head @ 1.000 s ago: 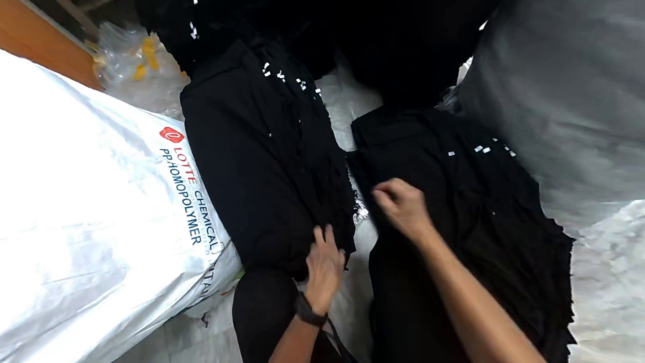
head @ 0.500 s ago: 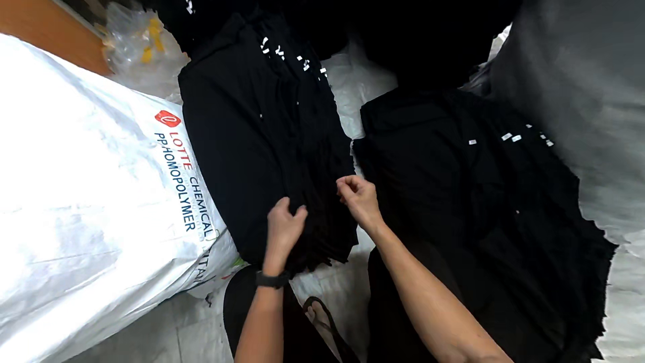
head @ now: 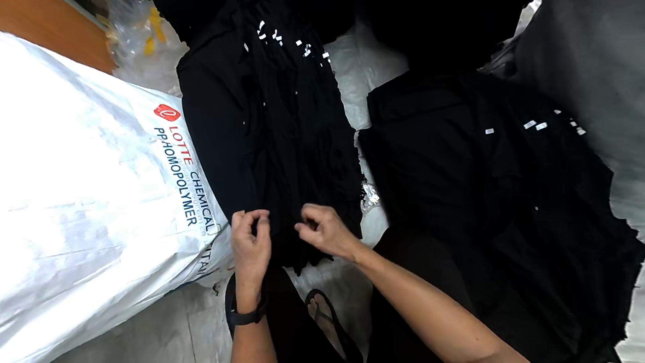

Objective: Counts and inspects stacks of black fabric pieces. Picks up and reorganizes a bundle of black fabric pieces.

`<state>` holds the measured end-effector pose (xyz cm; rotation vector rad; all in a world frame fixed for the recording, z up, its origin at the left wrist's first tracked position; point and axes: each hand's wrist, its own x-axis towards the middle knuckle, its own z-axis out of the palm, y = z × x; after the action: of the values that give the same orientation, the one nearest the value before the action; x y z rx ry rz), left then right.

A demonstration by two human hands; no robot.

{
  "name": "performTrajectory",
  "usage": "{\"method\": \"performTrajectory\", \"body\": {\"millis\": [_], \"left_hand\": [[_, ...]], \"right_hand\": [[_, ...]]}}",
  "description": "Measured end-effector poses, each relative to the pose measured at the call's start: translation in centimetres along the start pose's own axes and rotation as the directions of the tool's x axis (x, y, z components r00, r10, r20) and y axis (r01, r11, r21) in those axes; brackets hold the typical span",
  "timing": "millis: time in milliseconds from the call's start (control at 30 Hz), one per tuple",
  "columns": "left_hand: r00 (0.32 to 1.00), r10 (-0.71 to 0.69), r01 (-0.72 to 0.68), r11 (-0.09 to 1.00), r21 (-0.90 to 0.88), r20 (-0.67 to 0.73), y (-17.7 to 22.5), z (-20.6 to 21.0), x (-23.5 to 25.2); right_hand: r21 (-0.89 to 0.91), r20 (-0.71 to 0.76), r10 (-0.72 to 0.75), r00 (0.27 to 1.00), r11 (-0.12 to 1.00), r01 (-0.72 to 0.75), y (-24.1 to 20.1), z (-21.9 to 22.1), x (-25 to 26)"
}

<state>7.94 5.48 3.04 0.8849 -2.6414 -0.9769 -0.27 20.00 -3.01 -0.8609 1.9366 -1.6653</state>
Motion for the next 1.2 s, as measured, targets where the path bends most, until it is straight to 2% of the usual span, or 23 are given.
{"method": "performTrajectory", "body": {"millis": [67,100,167,200,267,333,367,400,467,500,567,600,667,700,767,833,900,1100,1167,1200], "left_hand": [[0.979,-0.094,0.085,0.995,0.058,0.181,1.1,0.3,0.6],[0.961,-0.136,0.112,0.987,0.112,0.239,1.2,0.5,1.1],[0.964,-0.141,0.107,0.982,0.156,0.224,0.4,-0.3,1.8],[0.972,-0.144,0.115,0.981,0.157,0.185,-0.3,-1.3,2.1],[0.987,-0.157,0.146,0.968,0.205,0.042,-2.3,-3.6,2.3],[0.979,-0.156,0.194,0.915,0.354,-0.133,-3.6,-4.7,2.7],[0.976,-0.108,0.178,0.895,0.41,-0.188,-3.9,-4.6,2.8],[0.978,-0.03,0.12,0.894,0.433,-0.208,-4.0,-4.1,2.8],[0.994,0.067,-0.031,0.932,0.36,-0.088,-2.5,-2.0,2.5],[0.999,0.037,-0.043,0.959,0.28,0.024,-1.5,-0.4,2.1],[0.962,-0.084,0.046,0.988,0.149,0.259,-0.1,3.1,1.7],[0.936,-0.118,0.082,0.99,0.118,0.332,0.0,4.6,1.6],[0.917,-0.142,0.166,0.986,-0.033,0.372,-0.3,5.7,1.3],[0.908,-0.159,0.241,0.955,-0.174,0.387,-0.5,5.3,1.2],[0.892,-0.16,0.367,0.802,-0.471,0.422,-1.4,4.2,1.1],[0.887,-0.164,0.424,0.659,-0.622,0.431,-2.0,3.5,0.7],[0.877,-0.166,0.453,0.602,-0.657,0.451,-1.8,3.4,0.2],[0.855,-0.187,0.483,0.63,-0.609,0.484,-1.5,3.6,-0.1],[0.878,-0.222,0.448,0.692,-0.567,0.424,-1.3,3.3,-0.4],[0.912,-0.246,0.394,0.75,-0.532,0.328,-1.3,2.8,-0.6]], "right_hand": [[0.115,0.208,-0.041,0.977,0.993,0.017,-0.3,1.3,-0.5],[0.121,0.365,-0.023,0.931,0.992,-0.023,-0.5,1.5,-0.7],[0.083,0.598,0.014,0.801,0.993,-0.08,-0.9,1.0,-0.2],[0.042,0.62,0.063,0.782,0.993,-0.114,-1.1,0.2,0.1],[-0.064,0.487,0.218,0.846,0.975,-0.214,-1.1,-1.5,0.3],[-0.122,0.217,0.357,0.908,0.933,-0.338,-0.2,-2.7,0.6],[-0.111,0.08,0.4,0.913,0.914,-0.391,0.4,-3.1,0.8],[-0.085,-0.032,0.435,0.9,0.896,-0.436,0.9,-3.4,1.0],[-0.036,-0.128,0.502,0.856,0.86,-0.51,1.3,-4.0,1.3],[-0.032,-0.121,0.533,0.838,0.841,-0.54,1.4,-4.1,1.4],[-0.037,-0.053,0.577,0.815,0.814,-0.579,1.3,-4.0,1.5],[-0.034,-0.007,0.59,0.807,0.807,-0.59,1.3,-3.8,1.5],[0.0,0.05,0.601,0.798,0.799,-0.601,1.2,-3.1,1.3],[0.025,0.053,0.602,0.797,0.797,-0.604,1.2,-2.9,1.3],[0.093,0.059,0.619,0.783,0.777,-0.622,0.9,-2.8,1.3],[0.15,0.08,0.641,0.763,0.749,-0.645,0.6,-2.9,1.4],[0.118,0.084,0.62,0.78,0.771,-0.625,0.8,-2.9,1.2],[-0.029,0.063,0.462,0.885,0.887,-0.461,0.2,-1.7,0.4],[-0.082,0.023,0.409,0.912,0.91,-0.406,0.2,-1.1,0.4],[-0.075,0.013,0.425,0.905,0.903,-0.423,0.1,-1.0,0.5]]}}
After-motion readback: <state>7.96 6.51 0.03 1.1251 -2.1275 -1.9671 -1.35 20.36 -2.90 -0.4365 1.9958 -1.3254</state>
